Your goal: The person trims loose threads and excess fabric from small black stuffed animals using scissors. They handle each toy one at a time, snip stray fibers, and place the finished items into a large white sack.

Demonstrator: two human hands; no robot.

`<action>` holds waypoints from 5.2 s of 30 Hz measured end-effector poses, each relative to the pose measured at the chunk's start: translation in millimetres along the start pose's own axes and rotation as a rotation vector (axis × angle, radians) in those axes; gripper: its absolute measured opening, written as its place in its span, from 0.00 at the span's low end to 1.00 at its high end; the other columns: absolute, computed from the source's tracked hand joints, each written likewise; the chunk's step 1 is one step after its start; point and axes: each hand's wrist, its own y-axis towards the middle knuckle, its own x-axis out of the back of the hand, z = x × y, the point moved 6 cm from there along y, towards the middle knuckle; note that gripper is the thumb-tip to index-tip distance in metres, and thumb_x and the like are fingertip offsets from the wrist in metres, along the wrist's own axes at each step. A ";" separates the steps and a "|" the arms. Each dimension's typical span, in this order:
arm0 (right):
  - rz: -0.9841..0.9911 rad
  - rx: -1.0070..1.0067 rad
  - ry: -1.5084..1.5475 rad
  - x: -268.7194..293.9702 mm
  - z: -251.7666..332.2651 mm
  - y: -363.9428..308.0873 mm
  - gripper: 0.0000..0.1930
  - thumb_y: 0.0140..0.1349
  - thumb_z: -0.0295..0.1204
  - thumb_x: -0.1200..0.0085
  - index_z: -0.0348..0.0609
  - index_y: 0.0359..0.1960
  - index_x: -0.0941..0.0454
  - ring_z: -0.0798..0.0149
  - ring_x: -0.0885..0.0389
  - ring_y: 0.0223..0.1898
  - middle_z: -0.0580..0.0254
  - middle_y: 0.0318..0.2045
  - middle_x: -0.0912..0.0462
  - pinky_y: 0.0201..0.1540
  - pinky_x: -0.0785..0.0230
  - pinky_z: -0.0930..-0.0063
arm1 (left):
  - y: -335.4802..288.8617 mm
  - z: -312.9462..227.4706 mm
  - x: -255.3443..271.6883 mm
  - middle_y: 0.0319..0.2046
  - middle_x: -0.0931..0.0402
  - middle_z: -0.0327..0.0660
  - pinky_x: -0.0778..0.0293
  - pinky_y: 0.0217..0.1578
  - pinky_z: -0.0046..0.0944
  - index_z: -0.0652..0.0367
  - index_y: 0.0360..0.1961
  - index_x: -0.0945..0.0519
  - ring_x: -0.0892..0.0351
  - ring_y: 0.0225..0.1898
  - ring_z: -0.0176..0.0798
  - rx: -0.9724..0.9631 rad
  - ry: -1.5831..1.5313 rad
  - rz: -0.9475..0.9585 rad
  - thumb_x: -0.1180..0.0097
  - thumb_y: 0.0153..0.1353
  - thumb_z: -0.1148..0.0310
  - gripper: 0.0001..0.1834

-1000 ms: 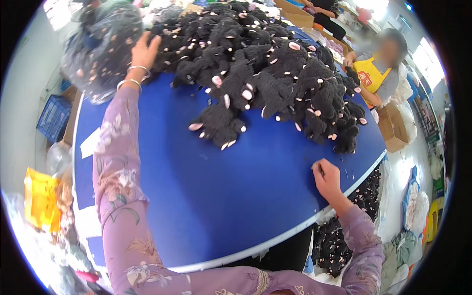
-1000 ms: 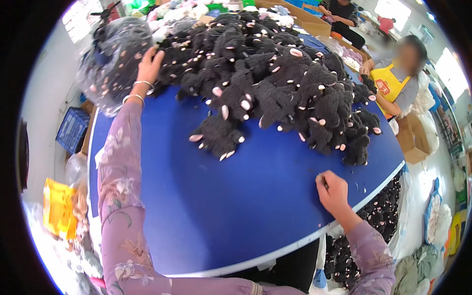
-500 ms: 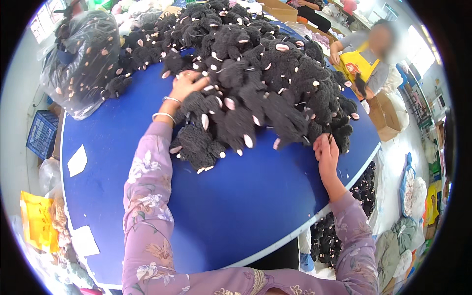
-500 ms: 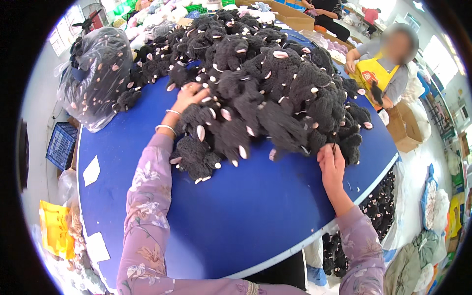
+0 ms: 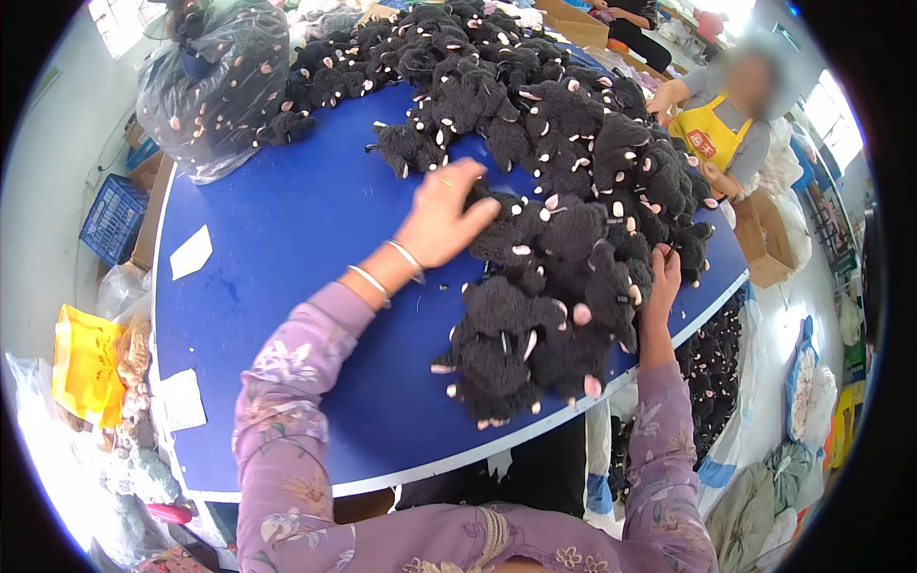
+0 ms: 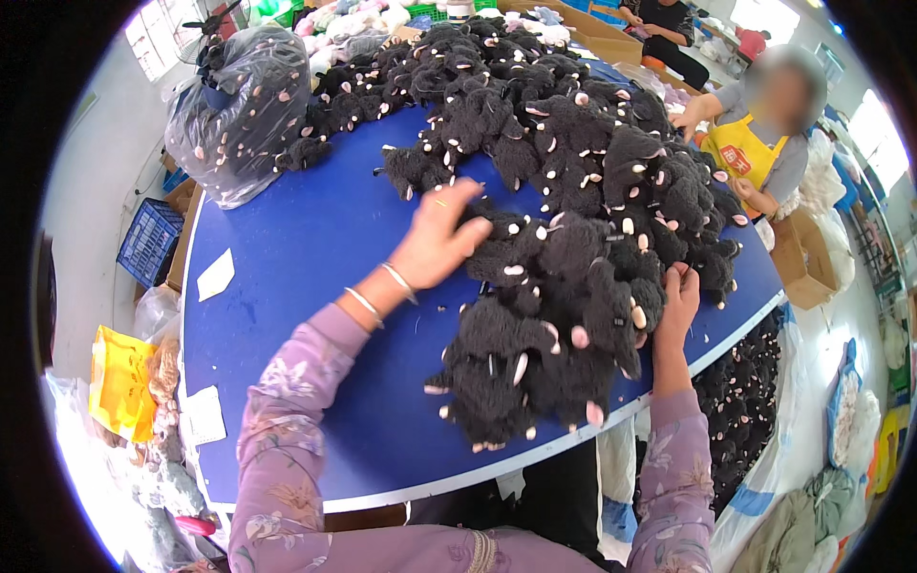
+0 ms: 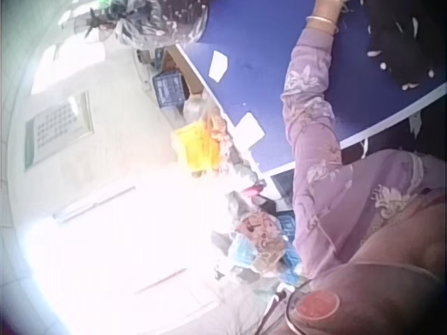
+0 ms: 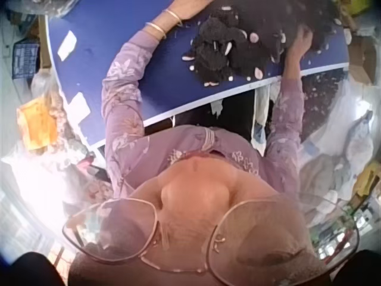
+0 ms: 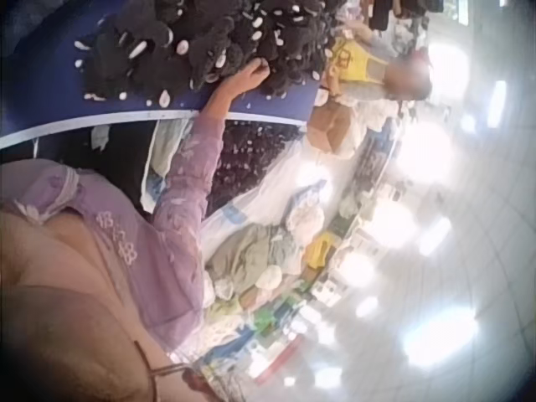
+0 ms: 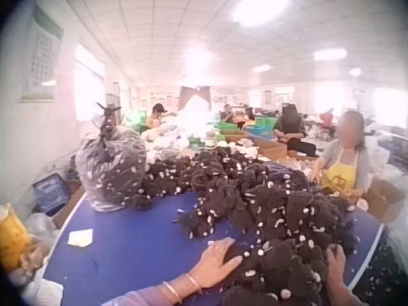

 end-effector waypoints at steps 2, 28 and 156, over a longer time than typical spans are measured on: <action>0.040 0.011 0.004 -5.9 1.9 -1.1 0.08 0.65 0.29 0.51 0.35 0.37 0.28 0.76 0.32 0.33 0.69 0.31 0.28 0.39 0.38 0.81 | 32.2 36.4 47.1 0.48 0.26 0.50 0.35 0.55 0.48 0.62 0.49 0.26 0.29 0.52 0.54 0.049 0.156 0.026 0.42 0.54 0.61 0.23; -0.001 0.150 -0.106 -19.3 11.7 2.1 0.15 0.67 0.35 0.56 0.33 0.36 0.25 0.63 0.21 0.32 0.54 0.29 0.19 0.38 0.31 0.69 | 0.6 73.4 -9.1 0.58 0.34 0.63 0.41 0.62 0.44 0.69 0.59 0.33 0.35 0.61 0.58 0.457 -0.214 -0.181 0.48 0.59 0.48 0.37; 0.559 -0.171 0.165 -17.1 133.7 -245.1 0.17 0.62 0.30 0.46 0.36 0.50 0.27 0.81 0.37 0.20 0.70 0.24 0.26 0.22 0.45 0.85 | -180.0 -160.3 -20.1 0.43 0.23 0.38 0.25 0.44 0.32 0.64 0.51 0.27 0.24 0.42 0.30 0.592 -1.431 0.082 0.46 0.65 0.72 0.14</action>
